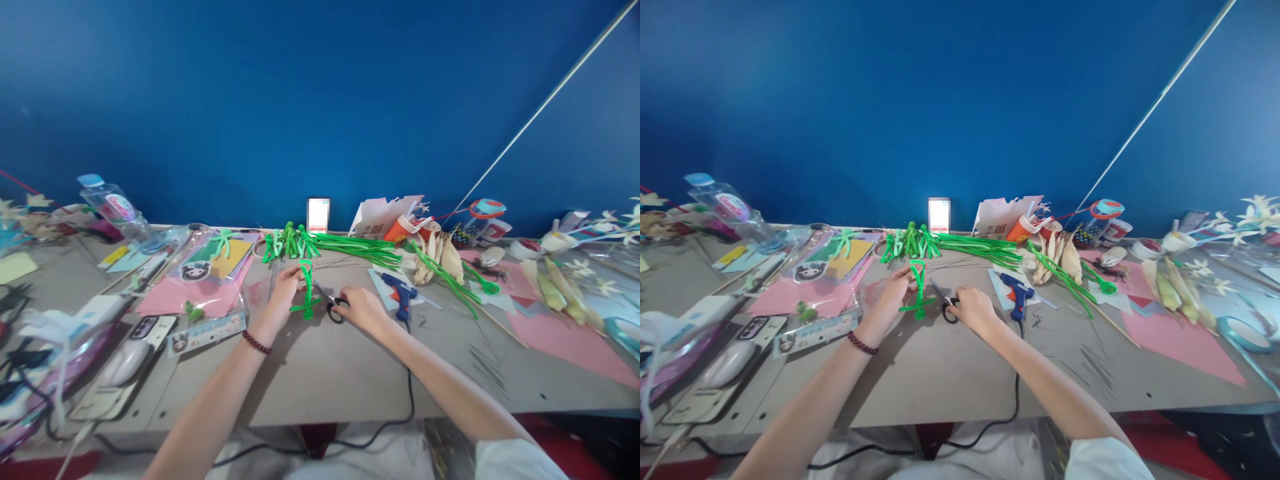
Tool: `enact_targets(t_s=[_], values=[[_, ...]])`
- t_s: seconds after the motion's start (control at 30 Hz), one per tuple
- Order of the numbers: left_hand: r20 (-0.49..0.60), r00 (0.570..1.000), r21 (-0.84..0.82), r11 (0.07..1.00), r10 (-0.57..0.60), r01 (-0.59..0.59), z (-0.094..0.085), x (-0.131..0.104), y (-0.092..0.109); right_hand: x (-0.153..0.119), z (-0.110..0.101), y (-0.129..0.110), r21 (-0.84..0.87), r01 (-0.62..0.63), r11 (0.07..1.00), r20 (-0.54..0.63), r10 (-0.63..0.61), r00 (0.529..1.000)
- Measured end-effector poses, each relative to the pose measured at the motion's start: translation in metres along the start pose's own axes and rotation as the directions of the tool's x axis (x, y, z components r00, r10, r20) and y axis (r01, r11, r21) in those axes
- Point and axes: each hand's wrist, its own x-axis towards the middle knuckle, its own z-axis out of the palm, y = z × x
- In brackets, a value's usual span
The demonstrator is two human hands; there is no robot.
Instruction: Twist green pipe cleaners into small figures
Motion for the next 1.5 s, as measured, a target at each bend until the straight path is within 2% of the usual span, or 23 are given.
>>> enact_targets(t_s=[0.13, 0.27, 0.4, 0.5, 0.6, 0.7, 0.83, 1.0, 1.23, 1.5], values=[[0.037, 0.998, 0.035, 0.998, -0.047, 0.046, 0.0, 0.001, 0.002, -0.008, 0.015, 0.005, 0.034, 0.047, 0.998, -0.156, -0.042, 0.987], [0.039, 0.998, 0.082, 0.995, -0.056, 0.053, -0.005, 0.008, -0.004, -0.011, 0.025, 0.007, 0.098, 0.068, 0.993, -0.201, -0.048, 0.978], [0.092, 0.996, -0.048, 0.999, -0.013, 0.017, -0.009, 0.012, -0.01, -0.012, 0.029, 0.011, 0.124, 0.099, 0.987, -0.229, -0.069, 0.971], [0.12, 0.993, -0.131, 0.991, -0.002, 0.017, -0.01, 0.011, -0.009, -0.01, 0.03, 0.014, 0.196, 0.021, 0.98, -0.225, 0.024, 0.974], [0.118, 0.993, -0.17, 0.985, 0.001, 0.019, -0.012, 0.013, -0.007, -0.006, 0.03, 0.019, 0.36, -0.052, 0.931, -0.249, 0.15, 0.957], [0.091, 0.996, -0.182, 0.983, 0.007, 0.01, -0.016, 0.018, -0.008, -0.003, 0.03, 0.024, 0.498, 0.004, 0.867, -0.335, 0.188, 0.923], [0.054, 0.999, -0.151, 0.988, 0.004, 0.005, -0.018, 0.022, -0.01, -0.002, 0.031, 0.026, 0.516, 0.076, 0.853, -0.42, 0.175, 0.891], [0.078, 0.997, -0.136, 0.991, 0.017, -0.006, -0.013, 0.015, -0.007, -0.004, 0.031, 0.02, 0.544, 0.059, 0.837, -0.388, 0.188, 0.902], [0.172, 0.985, -0.105, 0.993, -0.032, 0.05, 0.0, 0.0, 0.001, -0.011, 0.029, 0.009, 0.513, 0.058, 0.856, -0.351, 0.148, 0.924], [0.193, 0.98, 0.003, 0.998, -0.058, 0.058, -0.001, 0.001, -0.006, -0.013, 0.03, 0.007, 0.516, 0.04, 0.856, -0.32, 0.149, 0.936]])
